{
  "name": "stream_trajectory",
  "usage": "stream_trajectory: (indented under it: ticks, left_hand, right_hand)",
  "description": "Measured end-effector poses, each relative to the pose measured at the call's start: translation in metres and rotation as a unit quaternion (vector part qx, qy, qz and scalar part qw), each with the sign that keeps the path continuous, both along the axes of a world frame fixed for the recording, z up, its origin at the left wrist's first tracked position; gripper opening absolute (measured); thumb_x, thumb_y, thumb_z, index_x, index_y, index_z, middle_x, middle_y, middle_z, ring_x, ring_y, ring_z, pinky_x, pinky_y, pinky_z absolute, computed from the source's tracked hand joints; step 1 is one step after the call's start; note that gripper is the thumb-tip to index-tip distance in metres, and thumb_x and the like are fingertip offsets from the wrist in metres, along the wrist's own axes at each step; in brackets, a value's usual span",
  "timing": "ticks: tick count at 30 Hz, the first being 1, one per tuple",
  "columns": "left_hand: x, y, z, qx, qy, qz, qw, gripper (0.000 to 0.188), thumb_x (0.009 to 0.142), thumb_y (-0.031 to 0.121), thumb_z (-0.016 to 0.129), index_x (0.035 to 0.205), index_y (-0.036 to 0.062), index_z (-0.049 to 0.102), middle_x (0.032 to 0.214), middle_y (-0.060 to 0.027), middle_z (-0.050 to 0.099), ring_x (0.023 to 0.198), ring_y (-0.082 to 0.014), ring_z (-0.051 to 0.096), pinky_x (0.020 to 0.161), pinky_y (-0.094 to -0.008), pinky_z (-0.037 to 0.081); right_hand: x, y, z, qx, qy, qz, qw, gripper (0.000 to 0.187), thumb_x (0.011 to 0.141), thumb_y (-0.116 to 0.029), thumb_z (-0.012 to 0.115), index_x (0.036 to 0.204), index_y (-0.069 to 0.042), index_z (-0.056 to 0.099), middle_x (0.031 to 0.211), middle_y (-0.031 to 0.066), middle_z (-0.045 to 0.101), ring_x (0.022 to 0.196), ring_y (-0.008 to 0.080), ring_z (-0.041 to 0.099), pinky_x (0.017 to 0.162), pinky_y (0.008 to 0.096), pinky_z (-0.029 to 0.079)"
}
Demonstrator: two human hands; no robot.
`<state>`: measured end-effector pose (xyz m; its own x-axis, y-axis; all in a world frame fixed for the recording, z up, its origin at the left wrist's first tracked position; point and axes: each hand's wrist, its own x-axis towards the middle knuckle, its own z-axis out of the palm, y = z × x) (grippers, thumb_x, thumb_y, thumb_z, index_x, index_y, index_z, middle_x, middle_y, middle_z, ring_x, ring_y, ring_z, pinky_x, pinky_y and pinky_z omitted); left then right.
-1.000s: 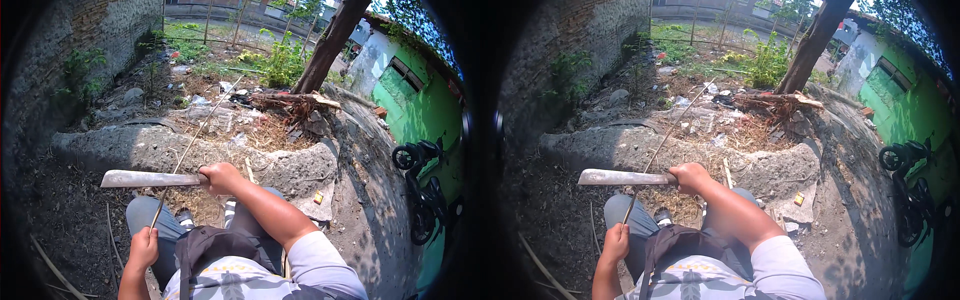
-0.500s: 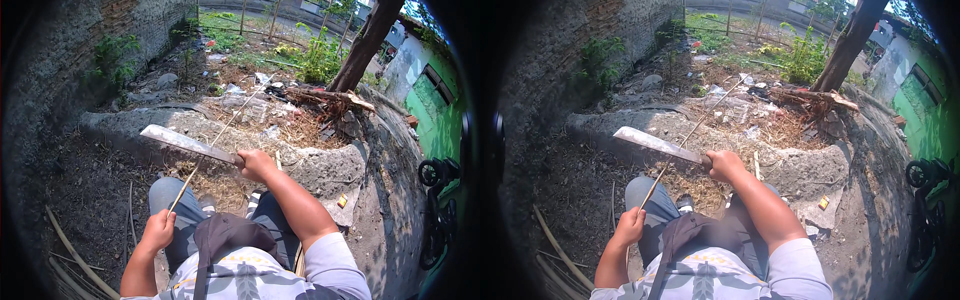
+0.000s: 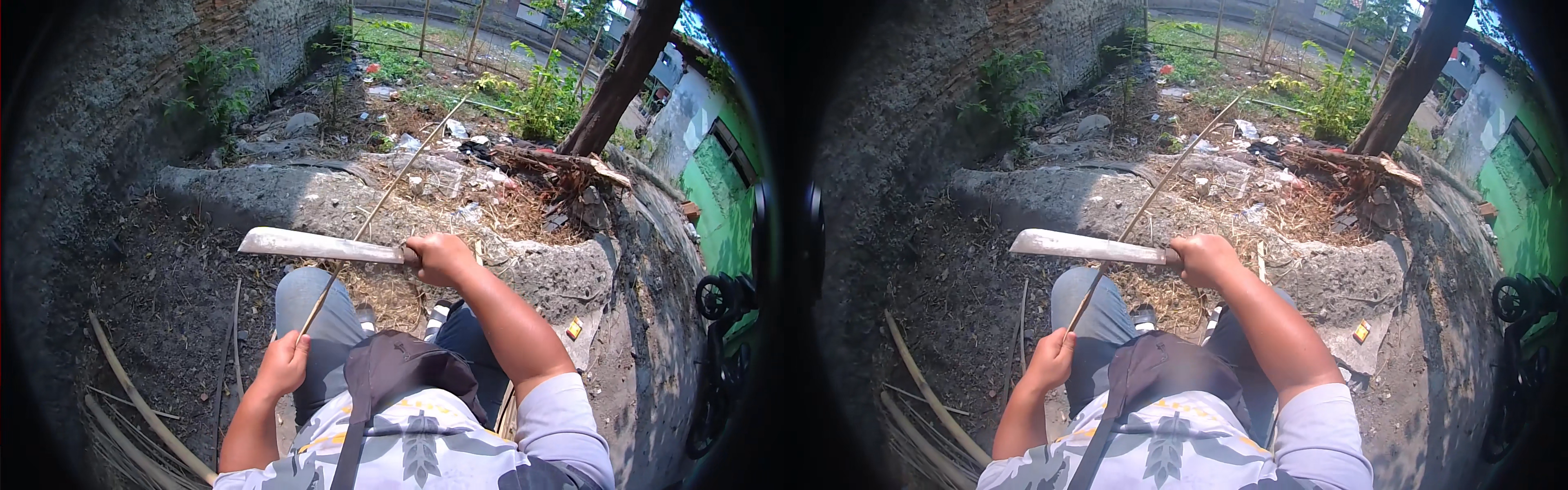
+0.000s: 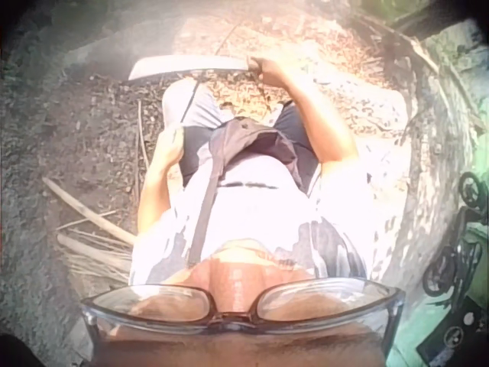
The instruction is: The person uses a machete to shave and smooth the surface of a bamboo strip by running the blade along its length.
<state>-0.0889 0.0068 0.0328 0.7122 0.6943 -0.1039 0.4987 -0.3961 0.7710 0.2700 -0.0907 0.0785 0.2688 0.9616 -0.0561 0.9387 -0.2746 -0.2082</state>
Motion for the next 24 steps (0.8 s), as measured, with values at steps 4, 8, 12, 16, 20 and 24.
stream_trajectory:
  ticks: [4,8,12,16,20,24]
  left_hand:
    - [-0.007,-0.004,0.005,-0.005,0.006,0.009,1.0,0.038,0.107,0.031,0.051,0.085,0.0002,0.057,0.067,-0.0197,0.058,0.06,-0.0365,0.055,0.059,-0.0451,0.044]
    - [-0.006,-0.002,0.009,0.019,0.051,0.02,0.998,0.038,0.106,0.031,0.052,0.084,0.0003,0.056,0.067,-0.0208,0.058,0.061,-0.0377,0.055,0.059,-0.0459,0.044]
    - [0.009,-0.001,0.01,0.01,0.05,0.032,0.998,0.039,0.105,0.031,0.053,0.082,0.0002,0.055,0.067,-0.0211,0.058,0.06,-0.0378,0.055,0.059,-0.0459,0.044]
    - [0.008,-0.006,0.015,0.0,0.069,0.013,0.998,0.04,0.106,0.032,0.052,0.082,0.0003,0.054,0.067,-0.0189,0.058,0.059,-0.0346,0.056,0.059,-0.0447,0.044]
    - [-0.003,-0.003,0.005,-0.007,0.081,0.022,0.996,0.041,0.108,0.033,0.05,0.083,0.0005,0.054,0.066,-0.0156,0.057,0.059,-0.0281,0.053,0.058,-0.0427,0.044]
    - [0.005,-0.002,0.006,-0.003,0.073,0.03,0.997,0.041,0.108,0.033,0.05,0.083,0.0006,0.054,0.066,-0.015,0.056,0.06,-0.0274,0.053,0.058,-0.0419,0.044]
  right_hand:
    - [0.023,0.01,-0.007,0.043,-0.036,-0.02,0.998,0.019,0.077,-0.016,0.068,0.096,-0.014,0.068,0.091,0.0157,0.072,0.091,0.0364,0.071,0.08,0.0485,0.056]
    - [0.04,0.022,-0.019,0.055,0.039,-0.117,0.991,0.019,0.08,-0.016,0.065,0.099,-0.013,0.068,0.091,0.0167,0.073,0.089,0.0389,0.071,0.079,0.0497,0.056]
    - [0.016,0.028,-0.027,0.008,0.011,0.011,1.0,0.025,0.077,-0.02,0.072,0.1,-0.013,0.066,0.094,0.0154,0.072,0.092,0.0369,0.07,0.082,0.0499,0.056]
    - [0.047,0.02,-0.036,0.01,0.036,-0.036,0.999,0.028,0.075,-0.016,0.07,0.103,-0.014,0.069,0.097,0.0158,0.073,0.095,0.0371,0.07,0.083,0.0498,0.056]
    - [0.069,0.018,-0.048,0.1,0.146,-0.127,0.976,0.02,0.079,-0.016,0.065,0.097,-0.013,0.071,0.09,0.0198,0.071,0.086,0.0415,0.068,0.074,0.0487,0.053]
    - [0.024,0.023,-0.037,0.022,0.103,0.012,0.994,0.029,0.075,-0.014,0.068,0.104,-0.014,0.07,0.095,0.017,0.073,0.093,0.0385,0.07,0.083,0.0487,0.056]
